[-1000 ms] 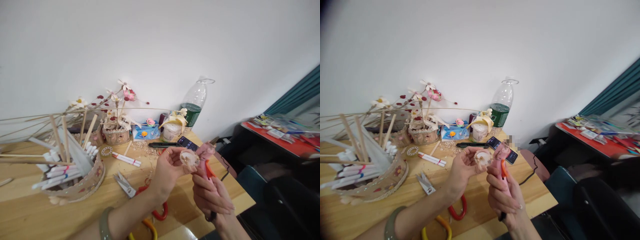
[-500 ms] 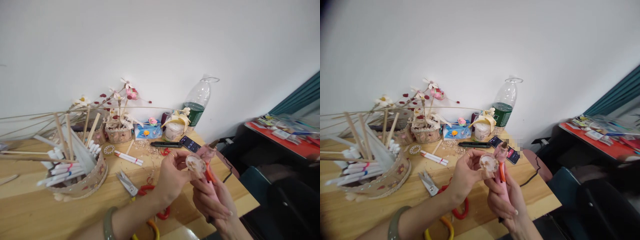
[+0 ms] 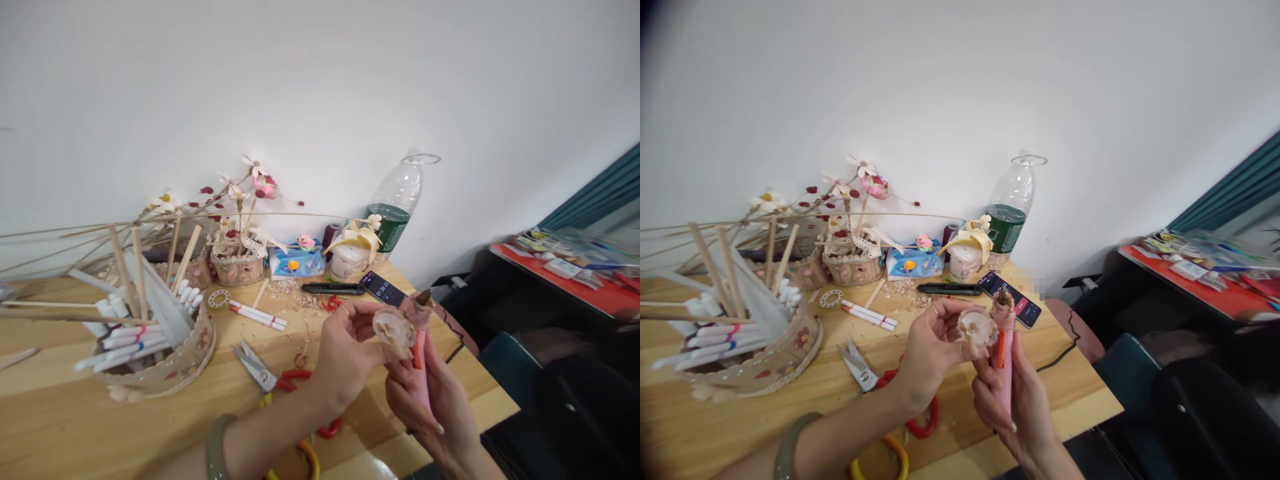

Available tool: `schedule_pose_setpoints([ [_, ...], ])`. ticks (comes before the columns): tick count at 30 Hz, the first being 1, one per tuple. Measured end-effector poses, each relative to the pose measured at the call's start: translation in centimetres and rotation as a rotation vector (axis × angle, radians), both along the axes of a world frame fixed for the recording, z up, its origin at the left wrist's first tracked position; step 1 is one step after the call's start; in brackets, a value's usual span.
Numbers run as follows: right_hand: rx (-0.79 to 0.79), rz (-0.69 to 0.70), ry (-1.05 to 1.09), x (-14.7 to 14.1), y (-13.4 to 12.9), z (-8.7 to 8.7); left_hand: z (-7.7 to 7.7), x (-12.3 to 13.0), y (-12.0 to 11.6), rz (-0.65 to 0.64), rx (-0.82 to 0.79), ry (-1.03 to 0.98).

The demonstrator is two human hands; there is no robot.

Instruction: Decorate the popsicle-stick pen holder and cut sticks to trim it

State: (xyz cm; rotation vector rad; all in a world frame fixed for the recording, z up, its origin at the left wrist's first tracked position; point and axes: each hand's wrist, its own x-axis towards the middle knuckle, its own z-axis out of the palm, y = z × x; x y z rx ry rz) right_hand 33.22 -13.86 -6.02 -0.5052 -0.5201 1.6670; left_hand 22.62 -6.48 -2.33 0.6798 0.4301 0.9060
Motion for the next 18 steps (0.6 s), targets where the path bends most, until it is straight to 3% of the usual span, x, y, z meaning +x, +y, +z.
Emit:
schedule_pose_setpoints([
  [8, -0.016, -0.152, -0.073, -0.4, -0.1, 0.2, 0.2, -0.4, 0.3, 0.036, 0.064, -0.034],
  [13, -0.013, -0.45, -0.215, -0.7, 0.5, 0.7, 0.1, -0.1, 0.2, 0.063, 0.032, -0.043],
  [18, 0.006, -0.608, -0.454, -1.6, 1.1, 0.9, 0.2, 0.1, -0.3, -0.004, -0.046, 0.002],
])
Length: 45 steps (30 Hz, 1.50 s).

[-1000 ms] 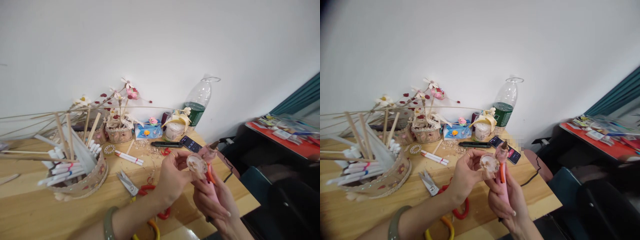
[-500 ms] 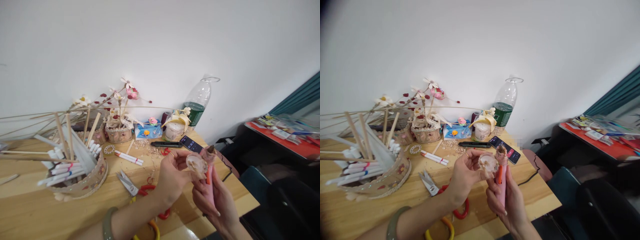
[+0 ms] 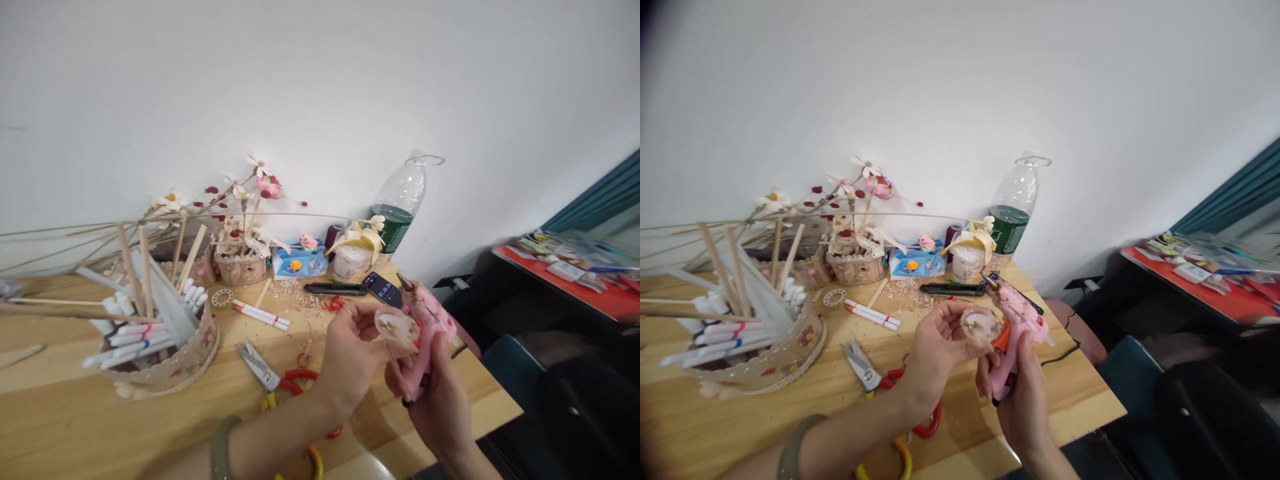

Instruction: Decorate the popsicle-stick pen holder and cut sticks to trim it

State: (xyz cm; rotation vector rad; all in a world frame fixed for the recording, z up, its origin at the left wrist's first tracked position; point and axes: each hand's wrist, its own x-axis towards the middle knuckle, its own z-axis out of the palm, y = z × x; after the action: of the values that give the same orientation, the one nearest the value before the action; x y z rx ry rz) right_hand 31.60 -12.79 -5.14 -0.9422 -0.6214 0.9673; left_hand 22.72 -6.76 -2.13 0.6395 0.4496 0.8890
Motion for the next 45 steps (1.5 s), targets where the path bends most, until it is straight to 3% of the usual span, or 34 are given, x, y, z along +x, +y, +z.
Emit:
schedule_pose_setpoints([
  [13, 0.122, -0.224, -0.232, -0.4, 0.5, -0.6, -0.3, -0.1, -0.5, -0.044, -0.089, -0.095],
  [45, 0.254, -0.279, -0.427, 1.1, 0.3, -2.1, 0.6, -0.4, -0.3, -0.073, -0.093, -0.134],
])
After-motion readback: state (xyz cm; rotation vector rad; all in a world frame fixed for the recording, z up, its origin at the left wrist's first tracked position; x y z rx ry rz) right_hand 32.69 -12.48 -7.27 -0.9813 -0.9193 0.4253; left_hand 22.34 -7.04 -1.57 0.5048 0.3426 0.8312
